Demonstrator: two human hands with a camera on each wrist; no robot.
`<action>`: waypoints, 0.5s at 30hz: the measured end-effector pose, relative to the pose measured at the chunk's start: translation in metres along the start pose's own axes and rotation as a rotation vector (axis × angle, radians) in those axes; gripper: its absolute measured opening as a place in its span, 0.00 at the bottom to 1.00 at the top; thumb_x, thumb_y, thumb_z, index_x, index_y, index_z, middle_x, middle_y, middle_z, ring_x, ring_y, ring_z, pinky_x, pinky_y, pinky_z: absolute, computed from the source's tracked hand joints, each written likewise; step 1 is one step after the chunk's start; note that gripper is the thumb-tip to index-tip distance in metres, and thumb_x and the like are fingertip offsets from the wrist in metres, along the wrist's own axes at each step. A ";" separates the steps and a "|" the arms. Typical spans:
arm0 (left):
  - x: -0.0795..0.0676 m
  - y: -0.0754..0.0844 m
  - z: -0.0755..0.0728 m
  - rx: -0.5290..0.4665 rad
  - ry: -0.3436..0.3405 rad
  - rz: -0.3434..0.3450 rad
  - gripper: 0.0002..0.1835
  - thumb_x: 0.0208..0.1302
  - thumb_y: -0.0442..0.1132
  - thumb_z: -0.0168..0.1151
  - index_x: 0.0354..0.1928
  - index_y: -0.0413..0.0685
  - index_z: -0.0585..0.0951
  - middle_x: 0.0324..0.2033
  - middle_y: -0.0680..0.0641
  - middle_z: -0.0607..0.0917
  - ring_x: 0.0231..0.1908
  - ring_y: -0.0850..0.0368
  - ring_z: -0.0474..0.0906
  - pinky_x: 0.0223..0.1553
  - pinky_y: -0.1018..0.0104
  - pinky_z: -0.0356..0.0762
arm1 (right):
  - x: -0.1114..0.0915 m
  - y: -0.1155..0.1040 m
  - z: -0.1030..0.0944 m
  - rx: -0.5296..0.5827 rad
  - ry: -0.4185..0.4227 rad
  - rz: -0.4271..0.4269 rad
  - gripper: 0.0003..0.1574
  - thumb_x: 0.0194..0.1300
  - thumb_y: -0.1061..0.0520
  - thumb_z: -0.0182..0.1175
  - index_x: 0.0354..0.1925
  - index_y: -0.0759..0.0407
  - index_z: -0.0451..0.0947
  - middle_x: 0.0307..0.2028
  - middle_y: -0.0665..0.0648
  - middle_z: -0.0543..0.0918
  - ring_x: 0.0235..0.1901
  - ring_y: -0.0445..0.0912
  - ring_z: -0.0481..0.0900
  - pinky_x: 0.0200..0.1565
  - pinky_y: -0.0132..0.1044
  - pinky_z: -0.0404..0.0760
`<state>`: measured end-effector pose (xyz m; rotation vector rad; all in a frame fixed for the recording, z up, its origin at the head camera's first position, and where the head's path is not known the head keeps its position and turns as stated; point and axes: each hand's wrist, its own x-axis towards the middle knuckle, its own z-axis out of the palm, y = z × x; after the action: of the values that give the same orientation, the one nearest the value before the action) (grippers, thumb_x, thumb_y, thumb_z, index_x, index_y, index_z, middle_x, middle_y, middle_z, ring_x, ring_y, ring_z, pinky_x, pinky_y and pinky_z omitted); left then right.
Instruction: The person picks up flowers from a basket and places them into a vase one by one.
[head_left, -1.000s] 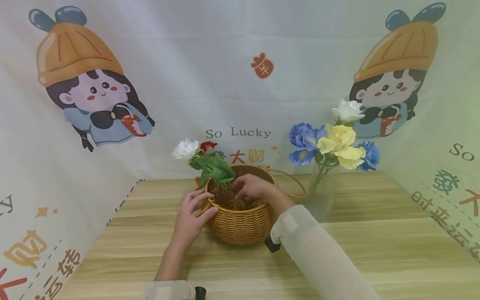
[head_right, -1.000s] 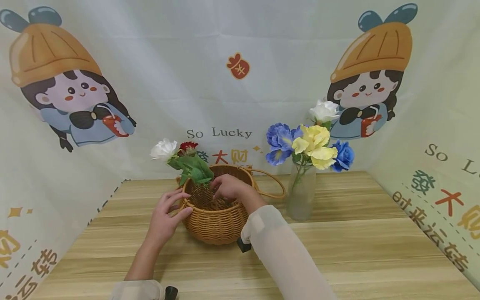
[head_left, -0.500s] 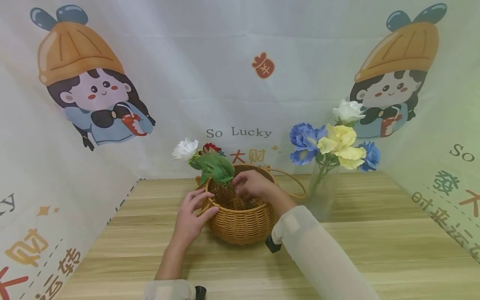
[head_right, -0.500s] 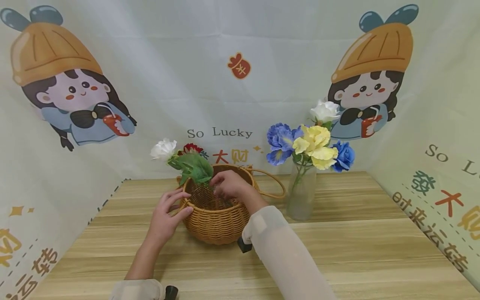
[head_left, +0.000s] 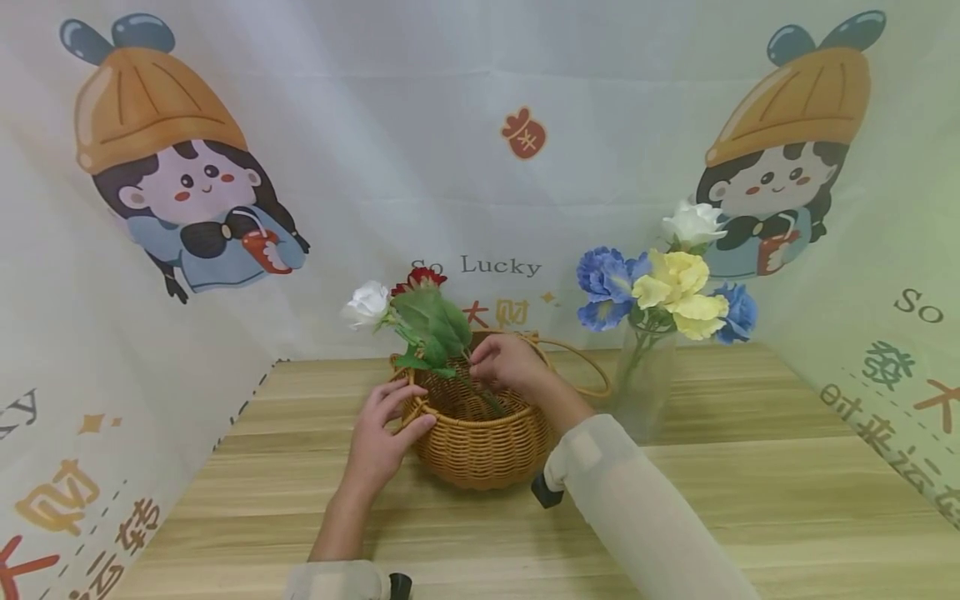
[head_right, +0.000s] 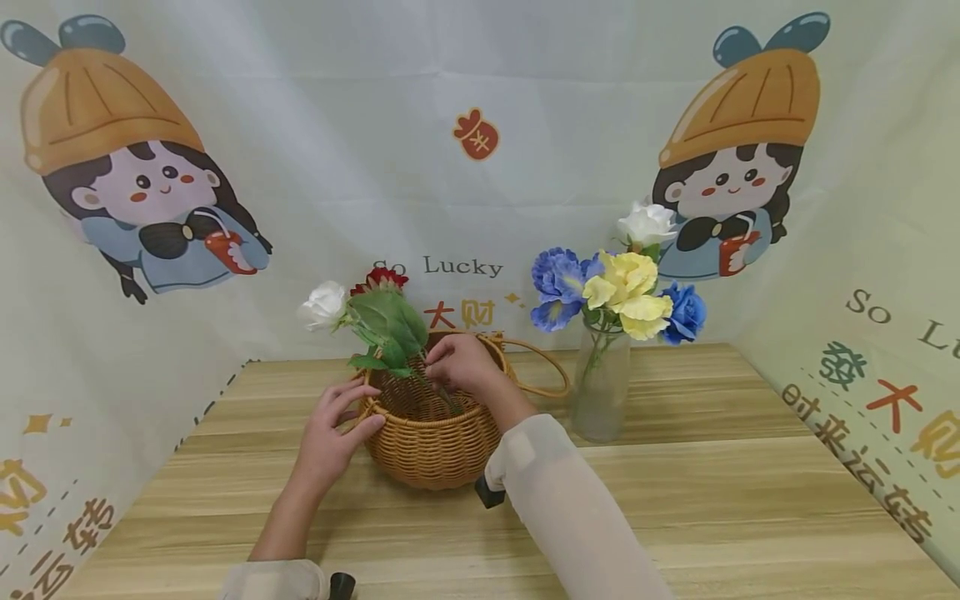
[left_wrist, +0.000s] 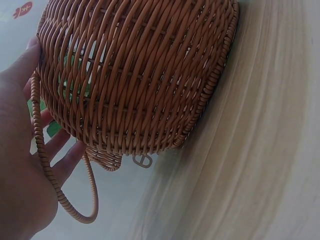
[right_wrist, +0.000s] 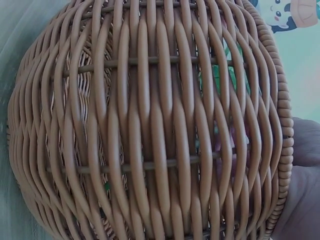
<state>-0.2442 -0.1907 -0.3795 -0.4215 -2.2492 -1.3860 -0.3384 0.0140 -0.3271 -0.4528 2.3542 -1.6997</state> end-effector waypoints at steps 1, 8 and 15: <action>0.001 -0.006 0.001 0.002 0.003 0.002 0.17 0.59 0.35 0.70 0.50 0.41 0.82 0.59 0.34 0.71 0.61 0.39 0.66 0.55 0.42 0.71 | 0.000 0.000 0.000 0.006 0.013 0.005 0.06 0.65 0.67 0.61 0.41 0.66 0.77 0.36 0.60 0.84 0.29 0.49 0.82 0.32 0.43 0.81; 0.004 -0.033 0.006 0.013 0.011 0.019 0.19 0.58 0.42 0.72 0.51 0.45 0.82 0.59 0.42 0.72 0.61 0.46 0.67 0.55 0.46 0.72 | 0.000 -0.001 0.001 0.022 0.048 0.034 0.05 0.65 0.63 0.63 0.39 0.65 0.80 0.35 0.59 0.84 0.30 0.53 0.84 0.35 0.48 0.81; 0.005 -0.032 0.005 0.014 0.017 0.014 0.18 0.58 0.44 0.72 0.50 0.50 0.83 0.59 0.43 0.73 0.61 0.47 0.67 0.55 0.47 0.72 | -0.002 -0.003 0.000 0.000 0.035 0.033 0.08 0.65 0.63 0.63 0.41 0.67 0.82 0.33 0.58 0.85 0.33 0.56 0.84 0.30 0.44 0.81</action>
<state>-0.2646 -0.2005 -0.4030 -0.4191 -2.2371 -1.3606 -0.3359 0.0134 -0.3245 -0.3850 2.3723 -1.7067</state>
